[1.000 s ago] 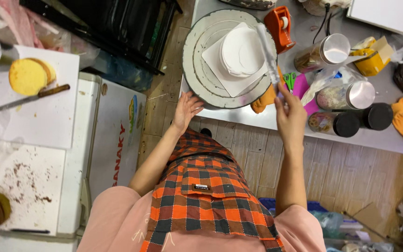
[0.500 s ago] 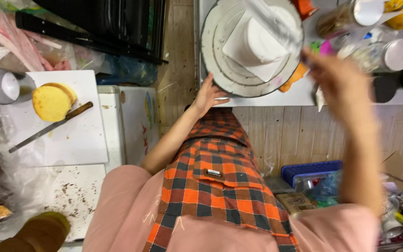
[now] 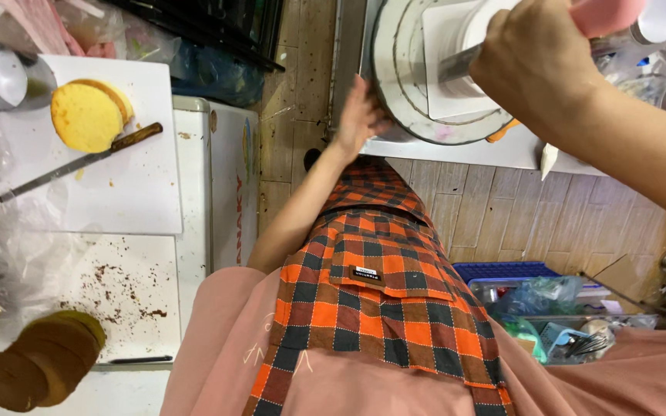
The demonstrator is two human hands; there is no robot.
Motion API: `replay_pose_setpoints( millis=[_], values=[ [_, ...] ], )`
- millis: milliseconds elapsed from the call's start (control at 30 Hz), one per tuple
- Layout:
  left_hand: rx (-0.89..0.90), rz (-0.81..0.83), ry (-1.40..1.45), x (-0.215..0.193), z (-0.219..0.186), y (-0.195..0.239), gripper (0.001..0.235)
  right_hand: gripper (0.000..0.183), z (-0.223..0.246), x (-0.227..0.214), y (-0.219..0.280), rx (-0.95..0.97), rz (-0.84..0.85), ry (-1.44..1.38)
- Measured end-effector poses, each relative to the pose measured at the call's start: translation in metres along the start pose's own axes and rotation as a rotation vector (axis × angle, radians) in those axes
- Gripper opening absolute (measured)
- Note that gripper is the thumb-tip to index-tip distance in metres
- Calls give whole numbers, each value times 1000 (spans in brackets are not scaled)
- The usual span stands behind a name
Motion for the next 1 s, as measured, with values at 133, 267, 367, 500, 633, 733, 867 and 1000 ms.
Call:
replay_pose_setpoints(
  millis=[133,267,367,500,633,733,867,1000],
  values=[
    [-214,96,54,28,12,13,119,8,3,4,4,5,-24,-44],
    [-232,128,41,53,13,19,125,8,-6,9,-2,5,-209,36],
    [-223,121,9,46,4,17,126,16,-4,8,-5,96,-197,-64],
    [-152,74,-46,22,-6,5,120,10,7,3,4,29,-46,-38],
    [-11,-53,-208,24,1,-3,107,7,3,2,0,7,-155,-10],
    [-93,-64,-400,52,21,0,106,3,-3,7,-15,110,-149,-192],
    [93,-189,-220,61,29,-2,82,10,8,9,-15,118,-150,-191],
    [249,-172,-342,43,18,-10,76,6,16,9,-11,37,-150,-8]
  ],
)
Point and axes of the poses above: each hand's wrist, its own y-axis away from the middle knuckle, its own x-axis out of the palm, z = x × y, the point moved 1 cm from there along -y, towards the middle knuckle, and after that the axes turned 13 degrees about x, right-handed, at the moved point
